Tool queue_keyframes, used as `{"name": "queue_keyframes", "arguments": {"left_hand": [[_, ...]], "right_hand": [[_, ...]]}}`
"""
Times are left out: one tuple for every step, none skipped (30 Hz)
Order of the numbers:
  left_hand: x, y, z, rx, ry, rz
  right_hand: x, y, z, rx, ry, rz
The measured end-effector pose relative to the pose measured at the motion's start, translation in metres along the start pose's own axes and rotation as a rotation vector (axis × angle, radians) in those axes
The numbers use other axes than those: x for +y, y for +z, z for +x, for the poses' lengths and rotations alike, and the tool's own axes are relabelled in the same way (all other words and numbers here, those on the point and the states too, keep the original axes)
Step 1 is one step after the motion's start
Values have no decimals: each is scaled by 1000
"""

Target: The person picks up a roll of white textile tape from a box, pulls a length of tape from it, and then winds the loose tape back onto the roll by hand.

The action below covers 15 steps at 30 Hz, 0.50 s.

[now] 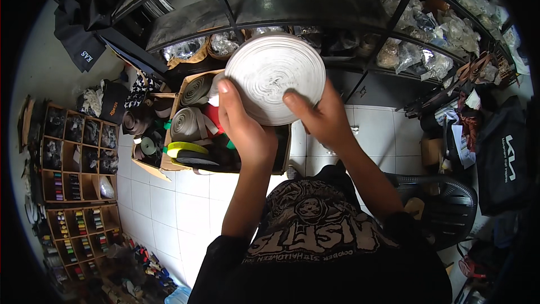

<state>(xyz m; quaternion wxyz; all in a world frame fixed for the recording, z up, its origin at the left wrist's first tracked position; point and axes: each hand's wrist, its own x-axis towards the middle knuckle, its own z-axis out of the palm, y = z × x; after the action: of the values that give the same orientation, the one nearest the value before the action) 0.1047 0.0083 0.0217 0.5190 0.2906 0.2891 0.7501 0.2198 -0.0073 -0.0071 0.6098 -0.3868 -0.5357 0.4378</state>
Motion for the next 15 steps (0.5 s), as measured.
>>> {"name": "queue_keyframes", "arguments": {"left_hand": [[0, -3, 0, -13, -20, 6], [0, -6, -1, -28, -41, 11], [4, -16, 3, -124, -62, 54], [9, -26, 11, -220, 25, 223], [18, -29, 14, -295, 1, 324], [28, -29, 15, -370, -24, 425], [35, -34, 20, -506, 57, 589], [46, -31, 19, -655, 28, 705], [49, -30, 19, -767, 57, 783], [50, -28, 18, -885, 86, 859], [51, -24, 19, -978, 192, 936], [50, -23, 17, -978, 190, 935], [49, -21, 14, -947, 228, 928], [49, -21, 13, -915, 266, 921], [48, -23, 13, -893, 270, 890]], "right_hand": [[-3, -4, -1, -3, 35, -10], [-6, -9, 0, -7, 65, -20], [-5, -15, 2, -71, -35, -122], [-7, -21, 4, -138, -139, -224], [-7, -29, 5, -139, -134, -225], [-12, -36, 5, -253, -110, -349], [-19, -40, 6, -369, -88, -472], [-29, -41, 7, -374, -86, -471], [-42, -40, 9, -524, -4, -682], [-53, -40, 9, -669, 82, -893], [-57, -38, 8, -673, 78, -945], [-59, -38, 8, -674, 80, -945], [-61, -38, 8, -661, 32, -946], [-61, -39, 7, -647, -17, -946], [-61, -38, 7, -649, -16, -946]]}}
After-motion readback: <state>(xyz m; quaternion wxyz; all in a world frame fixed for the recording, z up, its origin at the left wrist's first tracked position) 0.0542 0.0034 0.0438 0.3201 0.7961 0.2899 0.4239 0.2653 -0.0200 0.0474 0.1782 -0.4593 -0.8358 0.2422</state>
